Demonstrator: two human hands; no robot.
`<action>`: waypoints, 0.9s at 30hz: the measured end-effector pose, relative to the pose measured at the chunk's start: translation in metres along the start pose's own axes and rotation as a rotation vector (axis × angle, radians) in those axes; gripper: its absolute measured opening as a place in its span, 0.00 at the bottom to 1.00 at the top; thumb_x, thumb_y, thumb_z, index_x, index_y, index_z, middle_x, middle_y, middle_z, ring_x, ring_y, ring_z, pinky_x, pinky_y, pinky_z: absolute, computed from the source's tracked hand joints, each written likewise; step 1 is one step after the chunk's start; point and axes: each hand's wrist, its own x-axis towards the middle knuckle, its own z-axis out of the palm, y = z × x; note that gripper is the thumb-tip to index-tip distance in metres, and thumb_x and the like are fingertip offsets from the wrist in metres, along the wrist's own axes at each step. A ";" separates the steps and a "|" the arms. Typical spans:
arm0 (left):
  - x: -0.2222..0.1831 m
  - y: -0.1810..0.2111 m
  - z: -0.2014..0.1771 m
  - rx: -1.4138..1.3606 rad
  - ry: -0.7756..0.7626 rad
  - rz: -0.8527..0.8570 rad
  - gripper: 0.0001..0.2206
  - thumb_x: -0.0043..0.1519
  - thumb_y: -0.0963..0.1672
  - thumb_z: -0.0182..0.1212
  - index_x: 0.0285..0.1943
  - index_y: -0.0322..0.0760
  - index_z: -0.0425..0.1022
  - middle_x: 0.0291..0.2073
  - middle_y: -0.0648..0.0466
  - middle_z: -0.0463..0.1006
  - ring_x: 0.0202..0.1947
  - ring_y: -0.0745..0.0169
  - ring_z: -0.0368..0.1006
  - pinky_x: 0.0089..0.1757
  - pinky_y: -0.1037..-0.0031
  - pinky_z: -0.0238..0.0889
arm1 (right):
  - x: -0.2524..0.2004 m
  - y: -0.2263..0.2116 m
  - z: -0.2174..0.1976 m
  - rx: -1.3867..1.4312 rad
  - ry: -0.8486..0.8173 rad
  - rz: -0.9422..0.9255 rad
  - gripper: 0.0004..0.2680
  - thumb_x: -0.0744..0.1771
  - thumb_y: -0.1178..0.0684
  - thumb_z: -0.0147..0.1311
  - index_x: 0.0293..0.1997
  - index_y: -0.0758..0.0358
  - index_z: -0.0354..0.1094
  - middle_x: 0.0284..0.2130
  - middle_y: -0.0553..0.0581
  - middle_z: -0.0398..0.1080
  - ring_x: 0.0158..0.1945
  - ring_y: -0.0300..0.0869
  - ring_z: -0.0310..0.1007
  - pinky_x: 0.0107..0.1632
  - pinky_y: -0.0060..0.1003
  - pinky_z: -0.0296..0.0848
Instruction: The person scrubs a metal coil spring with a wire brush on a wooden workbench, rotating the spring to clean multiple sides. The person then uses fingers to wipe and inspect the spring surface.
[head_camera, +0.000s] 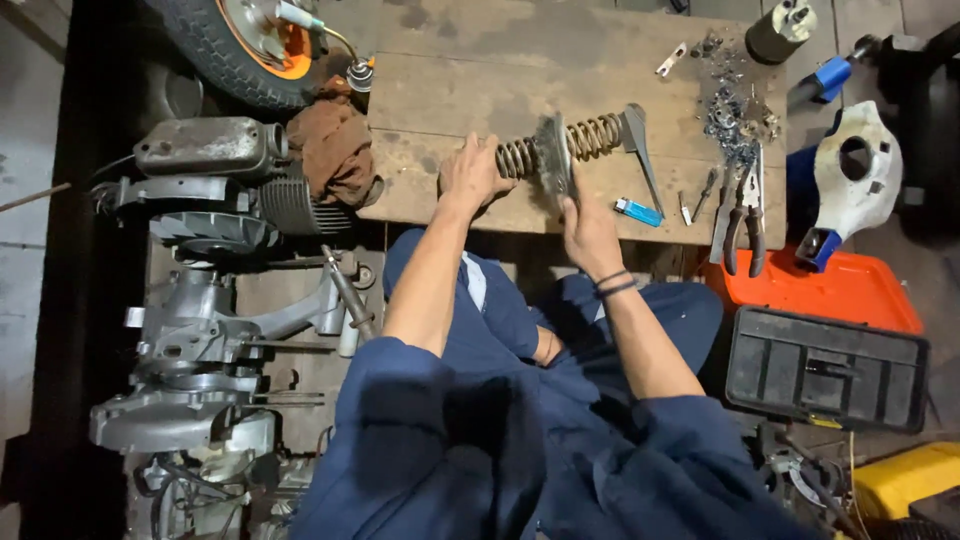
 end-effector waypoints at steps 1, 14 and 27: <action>-0.001 0.001 -0.001 0.009 0.004 -0.001 0.30 0.48 0.55 0.76 0.53 0.43 0.67 0.45 0.47 0.65 0.47 0.30 0.77 0.46 0.47 0.74 | 0.009 -0.012 -0.002 0.050 -0.059 0.041 0.22 0.72 0.56 0.44 0.78 0.57 0.46 0.56 0.81 0.68 0.58 0.71 0.69 0.59 0.62 0.69; 0.018 -0.016 0.024 -0.068 0.046 0.013 0.32 0.46 0.58 0.77 0.51 0.43 0.68 0.45 0.46 0.68 0.47 0.32 0.78 0.45 0.44 0.74 | 0.078 -0.031 0.035 -0.074 -0.174 -0.089 0.26 0.71 0.58 0.40 0.81 0.50 0.35 0.37 0.76 0.74 0.44 0.68 0.77 0.49 0.61 0.76; -0.002 0.002 -0.006 -0.033 -0.020 0.016 0.26 0.50 0.52 0.75 0.52 0.41 0.69 0.46 0.50 0.68 0.54 0.35 0.75 0.51 0.41 0.73 | 0.044 -0.054 -0.021 -0.047 -0.167 0.058 0.22 0.71 0.57 0.41 0.78 0.49 0.49 0.44 0.78 0.75 0.47 0.70 0.76 0.50 0.59 0.75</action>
